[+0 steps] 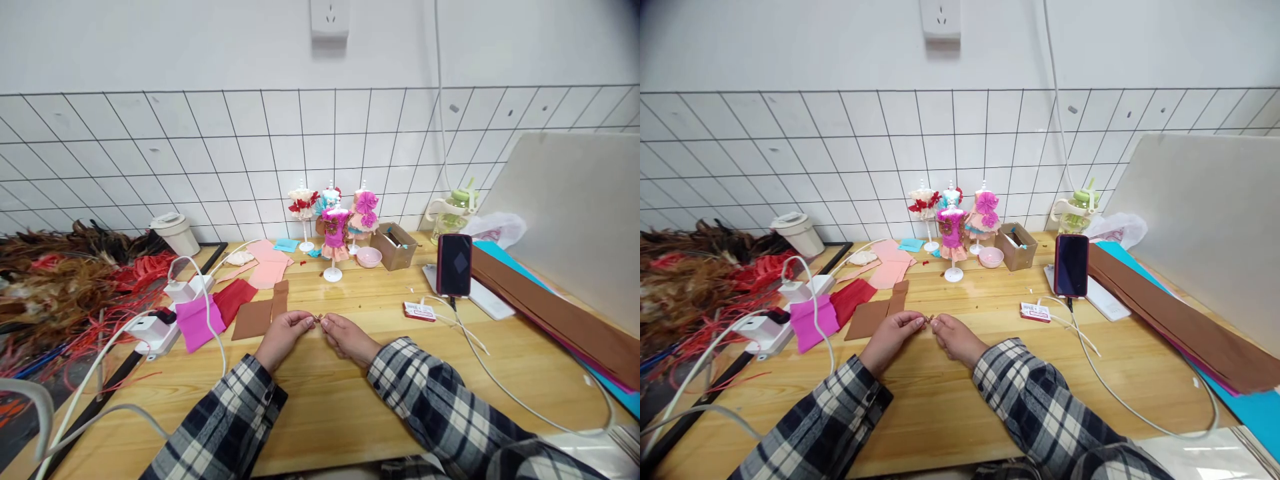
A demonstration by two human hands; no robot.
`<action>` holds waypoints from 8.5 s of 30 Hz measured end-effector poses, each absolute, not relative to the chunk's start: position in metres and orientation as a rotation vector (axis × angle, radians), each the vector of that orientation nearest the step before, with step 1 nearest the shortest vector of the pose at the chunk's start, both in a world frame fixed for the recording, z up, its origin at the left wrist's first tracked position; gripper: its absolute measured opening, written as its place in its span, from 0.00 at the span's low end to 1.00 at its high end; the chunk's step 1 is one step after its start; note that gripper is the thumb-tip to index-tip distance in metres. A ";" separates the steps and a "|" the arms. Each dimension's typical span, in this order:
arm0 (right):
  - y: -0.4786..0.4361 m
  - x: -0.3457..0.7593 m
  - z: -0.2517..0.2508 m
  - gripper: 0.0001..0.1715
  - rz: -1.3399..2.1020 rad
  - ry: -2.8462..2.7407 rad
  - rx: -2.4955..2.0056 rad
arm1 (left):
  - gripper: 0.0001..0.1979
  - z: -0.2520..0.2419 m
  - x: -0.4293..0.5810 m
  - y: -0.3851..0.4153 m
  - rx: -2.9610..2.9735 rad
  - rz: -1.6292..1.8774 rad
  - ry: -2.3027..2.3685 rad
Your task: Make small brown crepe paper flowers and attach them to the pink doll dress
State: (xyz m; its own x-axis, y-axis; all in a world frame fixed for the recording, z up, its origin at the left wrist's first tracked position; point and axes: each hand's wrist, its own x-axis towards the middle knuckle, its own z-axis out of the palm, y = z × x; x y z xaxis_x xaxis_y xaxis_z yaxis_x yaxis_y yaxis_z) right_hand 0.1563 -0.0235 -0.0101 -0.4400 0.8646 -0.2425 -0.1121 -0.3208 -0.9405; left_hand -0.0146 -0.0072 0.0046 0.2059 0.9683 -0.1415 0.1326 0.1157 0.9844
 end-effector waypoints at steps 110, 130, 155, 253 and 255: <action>-0.013 0.173 -0.007 0.04 0.934 -1.727 -1.247 | 0.32 0.004 -0.004 -0.012 1.286 0.819 1.138; -0.012 0.167 -0.010 0.10 1.174 -1.570 -1.251 | 0.29 0.008 -0.003 -0.012 1.271 0.902 1.228; -0.007 0.183 -0.006 0.16 1.546 -1.656 -1.262 | 0.29 0.003 -0.008 -0.012 1.419 0.813 1.114; -0.006 0.179 -0.009 0.13 1.343 -1.524 -1.281 | 0.16 0.009 -0.004 -0.011 1.319 0.795 1.191; -0.005 0.179 -0.010 0.12 1.321 -1.523 -1.298 | 0.17 0.008 -0.005 -0.011 1.298 0.847 1.189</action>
State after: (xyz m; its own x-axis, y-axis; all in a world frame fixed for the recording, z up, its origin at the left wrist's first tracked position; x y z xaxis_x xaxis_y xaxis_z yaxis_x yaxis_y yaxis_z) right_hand 0.1795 -0.0049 -0.0096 -0.2275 0.9698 -0.0876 0.2239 -0.0355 -0.9740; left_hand -0.0046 -0.0109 0.0084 0.2324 0.9578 -0.1690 0.1531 0.1355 0.9789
